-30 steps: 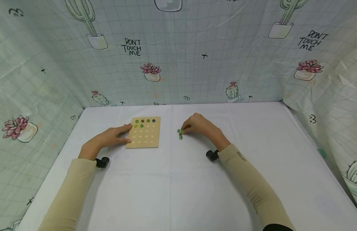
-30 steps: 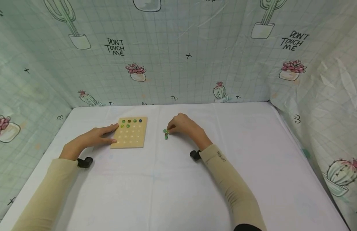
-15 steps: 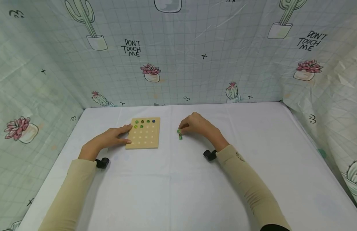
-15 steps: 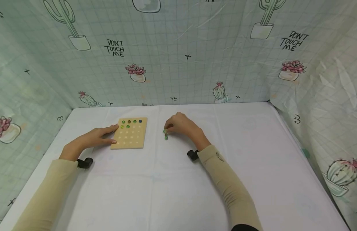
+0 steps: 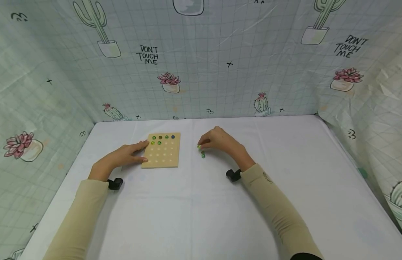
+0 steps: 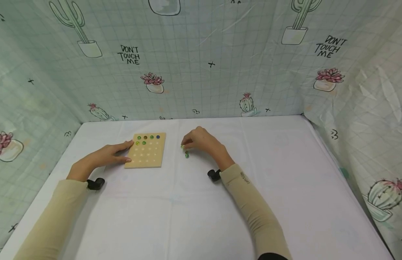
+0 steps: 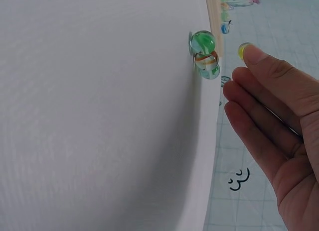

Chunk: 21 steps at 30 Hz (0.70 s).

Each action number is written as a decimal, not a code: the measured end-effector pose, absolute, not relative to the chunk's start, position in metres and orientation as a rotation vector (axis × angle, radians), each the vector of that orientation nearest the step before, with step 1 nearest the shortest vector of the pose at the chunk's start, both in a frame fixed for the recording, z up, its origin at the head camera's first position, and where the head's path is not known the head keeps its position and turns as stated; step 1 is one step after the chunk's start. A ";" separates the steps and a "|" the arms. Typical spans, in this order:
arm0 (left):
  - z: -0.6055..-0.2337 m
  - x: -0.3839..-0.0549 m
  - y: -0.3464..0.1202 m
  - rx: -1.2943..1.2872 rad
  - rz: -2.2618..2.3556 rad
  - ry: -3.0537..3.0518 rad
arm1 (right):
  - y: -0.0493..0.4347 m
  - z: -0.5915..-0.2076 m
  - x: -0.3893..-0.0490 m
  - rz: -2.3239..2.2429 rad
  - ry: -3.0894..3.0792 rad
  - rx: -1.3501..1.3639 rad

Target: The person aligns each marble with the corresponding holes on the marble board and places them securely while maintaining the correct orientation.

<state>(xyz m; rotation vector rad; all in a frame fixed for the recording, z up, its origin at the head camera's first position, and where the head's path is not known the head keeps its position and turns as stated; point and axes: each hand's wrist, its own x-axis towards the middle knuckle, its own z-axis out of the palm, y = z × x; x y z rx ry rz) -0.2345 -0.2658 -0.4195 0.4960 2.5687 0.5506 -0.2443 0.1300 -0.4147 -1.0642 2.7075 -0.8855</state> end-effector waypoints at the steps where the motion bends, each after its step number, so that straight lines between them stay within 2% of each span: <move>1: -0.420 -0.235 -0.266 0.498 0.549 2.569 | 0.129 -0.415 -0.244 -0.890 2.705 -1.065; 21: -0.420 -0.234 -0.266 0.507 0.560 2.570 | 0.111 -0.414 -0.247 -0.912 2.696 -1.080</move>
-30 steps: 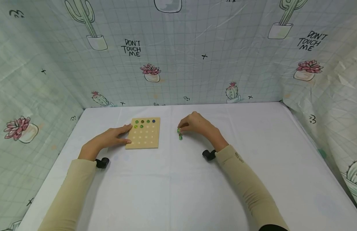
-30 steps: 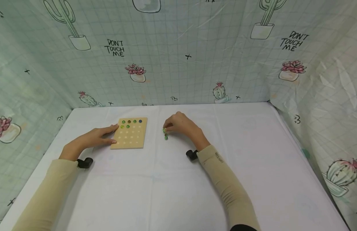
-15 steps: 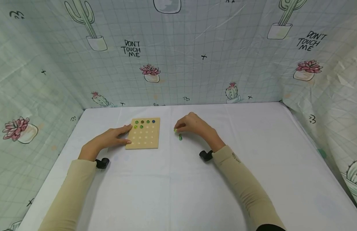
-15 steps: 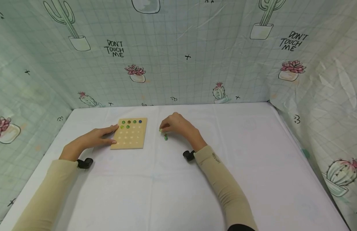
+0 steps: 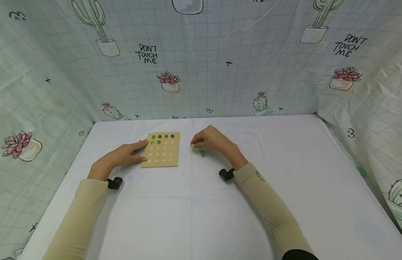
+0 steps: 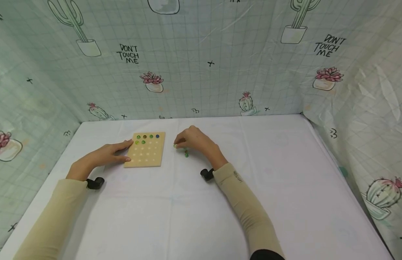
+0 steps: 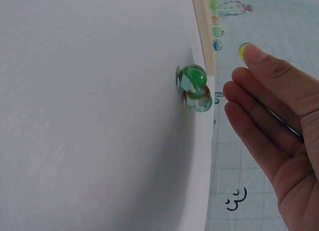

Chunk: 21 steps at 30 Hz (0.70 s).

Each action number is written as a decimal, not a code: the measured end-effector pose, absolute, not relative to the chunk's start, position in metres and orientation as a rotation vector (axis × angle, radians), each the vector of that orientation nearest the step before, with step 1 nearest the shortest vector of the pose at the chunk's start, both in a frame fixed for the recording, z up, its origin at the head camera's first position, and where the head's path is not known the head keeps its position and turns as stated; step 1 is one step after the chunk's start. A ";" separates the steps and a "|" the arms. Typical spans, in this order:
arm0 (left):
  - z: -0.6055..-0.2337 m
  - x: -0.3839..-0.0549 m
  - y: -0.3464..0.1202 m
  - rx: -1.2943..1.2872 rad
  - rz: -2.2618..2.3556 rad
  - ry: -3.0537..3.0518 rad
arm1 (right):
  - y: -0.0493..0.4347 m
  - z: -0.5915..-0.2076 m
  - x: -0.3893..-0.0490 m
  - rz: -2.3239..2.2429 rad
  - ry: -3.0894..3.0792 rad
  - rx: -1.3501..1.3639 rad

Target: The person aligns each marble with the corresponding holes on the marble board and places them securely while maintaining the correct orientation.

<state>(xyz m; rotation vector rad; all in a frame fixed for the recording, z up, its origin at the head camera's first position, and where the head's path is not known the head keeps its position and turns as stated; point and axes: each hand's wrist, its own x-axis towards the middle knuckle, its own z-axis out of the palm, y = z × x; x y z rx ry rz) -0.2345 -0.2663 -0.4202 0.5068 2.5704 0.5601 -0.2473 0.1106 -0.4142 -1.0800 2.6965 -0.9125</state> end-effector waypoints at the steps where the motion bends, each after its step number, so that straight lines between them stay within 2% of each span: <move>1: -0.420 -0.234 -0.266 0.510 0.560 2.570 | 0.109 -0.414 -0.247 -0.915 2.696 -1.085; 21: -0.421 -0.236 -0.265 0.505 0.541 2.571 | 0.079 -0.413 -0.258 -0.945 2.649 -1.153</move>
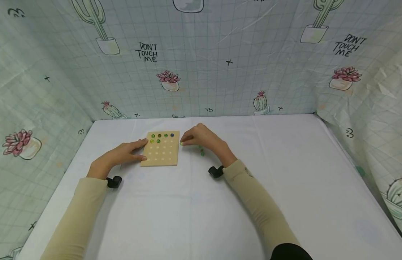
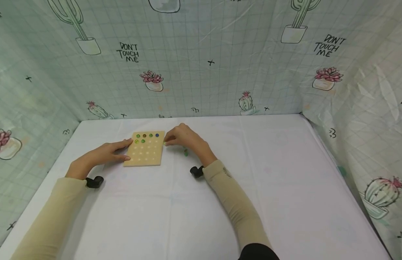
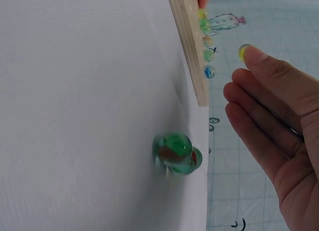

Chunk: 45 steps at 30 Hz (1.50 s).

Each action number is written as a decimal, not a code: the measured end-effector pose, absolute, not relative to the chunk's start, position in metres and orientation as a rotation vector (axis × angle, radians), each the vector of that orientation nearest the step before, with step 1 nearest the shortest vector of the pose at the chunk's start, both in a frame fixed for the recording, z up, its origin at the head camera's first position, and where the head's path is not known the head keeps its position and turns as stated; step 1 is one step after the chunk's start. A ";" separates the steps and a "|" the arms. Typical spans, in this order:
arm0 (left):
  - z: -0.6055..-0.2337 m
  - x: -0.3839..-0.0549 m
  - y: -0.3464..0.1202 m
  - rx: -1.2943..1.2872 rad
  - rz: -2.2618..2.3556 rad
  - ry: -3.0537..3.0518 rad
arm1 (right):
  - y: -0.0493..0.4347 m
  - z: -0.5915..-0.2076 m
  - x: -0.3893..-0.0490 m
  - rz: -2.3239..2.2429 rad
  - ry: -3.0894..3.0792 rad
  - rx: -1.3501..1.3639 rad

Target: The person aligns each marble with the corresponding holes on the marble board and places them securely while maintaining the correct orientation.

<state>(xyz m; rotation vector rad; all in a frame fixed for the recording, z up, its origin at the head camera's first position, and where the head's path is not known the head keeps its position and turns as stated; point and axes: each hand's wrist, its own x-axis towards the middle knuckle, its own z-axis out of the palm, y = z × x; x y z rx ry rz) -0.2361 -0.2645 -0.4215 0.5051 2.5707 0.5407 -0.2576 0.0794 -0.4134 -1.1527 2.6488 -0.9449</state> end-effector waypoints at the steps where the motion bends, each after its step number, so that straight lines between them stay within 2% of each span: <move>1: -0.422 -0.236 -0.264 0.503 0.539 2.572 | 0.078 -0.414 -0.258 -0.947 2.648 -1.156; 45: -0.426 -0.237 -0.263 0.488 0.548 2.598 | 0.036 -0.421 -0.274 -0.928 2.702 -1.091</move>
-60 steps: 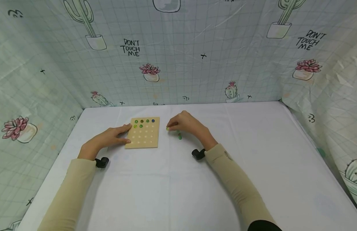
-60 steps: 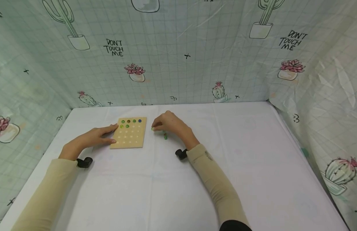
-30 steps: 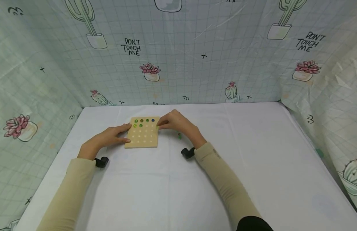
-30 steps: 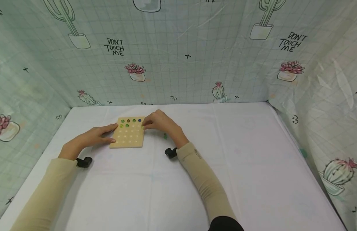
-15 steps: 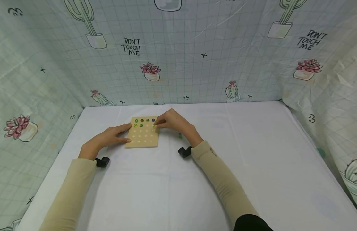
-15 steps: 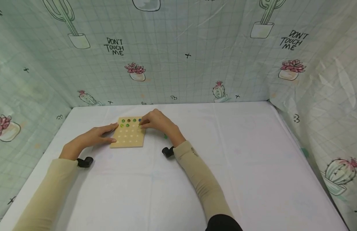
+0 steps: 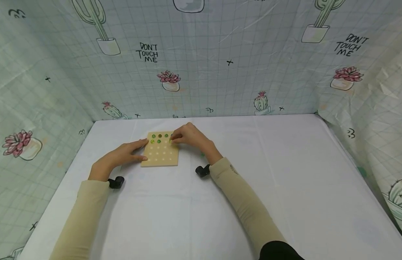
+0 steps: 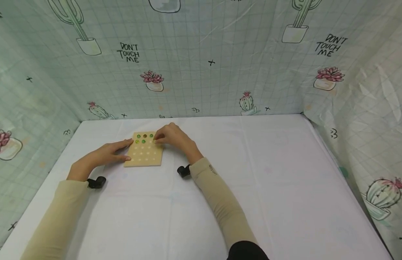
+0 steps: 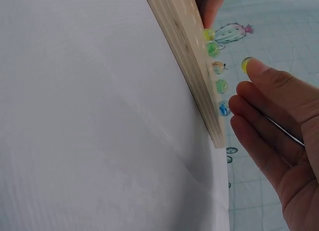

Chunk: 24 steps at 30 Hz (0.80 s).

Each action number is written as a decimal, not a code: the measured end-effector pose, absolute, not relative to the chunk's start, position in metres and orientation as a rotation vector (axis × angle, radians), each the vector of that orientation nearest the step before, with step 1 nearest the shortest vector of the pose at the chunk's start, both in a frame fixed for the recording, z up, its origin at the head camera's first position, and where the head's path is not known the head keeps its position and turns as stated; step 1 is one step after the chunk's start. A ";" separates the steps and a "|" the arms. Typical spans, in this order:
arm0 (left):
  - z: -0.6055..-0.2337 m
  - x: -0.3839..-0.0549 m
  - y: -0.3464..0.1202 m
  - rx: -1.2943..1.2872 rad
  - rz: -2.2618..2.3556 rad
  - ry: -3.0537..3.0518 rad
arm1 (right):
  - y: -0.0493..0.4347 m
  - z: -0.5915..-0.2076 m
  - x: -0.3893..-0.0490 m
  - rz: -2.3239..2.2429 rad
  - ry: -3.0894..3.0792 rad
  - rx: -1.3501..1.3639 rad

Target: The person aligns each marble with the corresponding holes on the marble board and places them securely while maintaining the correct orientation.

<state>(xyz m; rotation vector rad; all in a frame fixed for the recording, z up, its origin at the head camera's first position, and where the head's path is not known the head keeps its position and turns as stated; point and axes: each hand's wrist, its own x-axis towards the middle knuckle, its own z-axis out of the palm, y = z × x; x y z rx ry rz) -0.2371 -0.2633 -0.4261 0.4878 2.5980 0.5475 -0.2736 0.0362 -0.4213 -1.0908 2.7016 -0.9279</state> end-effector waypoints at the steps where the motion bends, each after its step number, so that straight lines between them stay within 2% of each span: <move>1: -0.426 -0.237 -0.263 0.492 0.541 2.599 | 0.035 -0.422 -0.274 -0.920 2.711 -1.086; 24: -0.426 -0.235 -0.269 0.518 0.554 2.577 | 0.007 -0.431 -0.272 -0.949 2.833 -0.829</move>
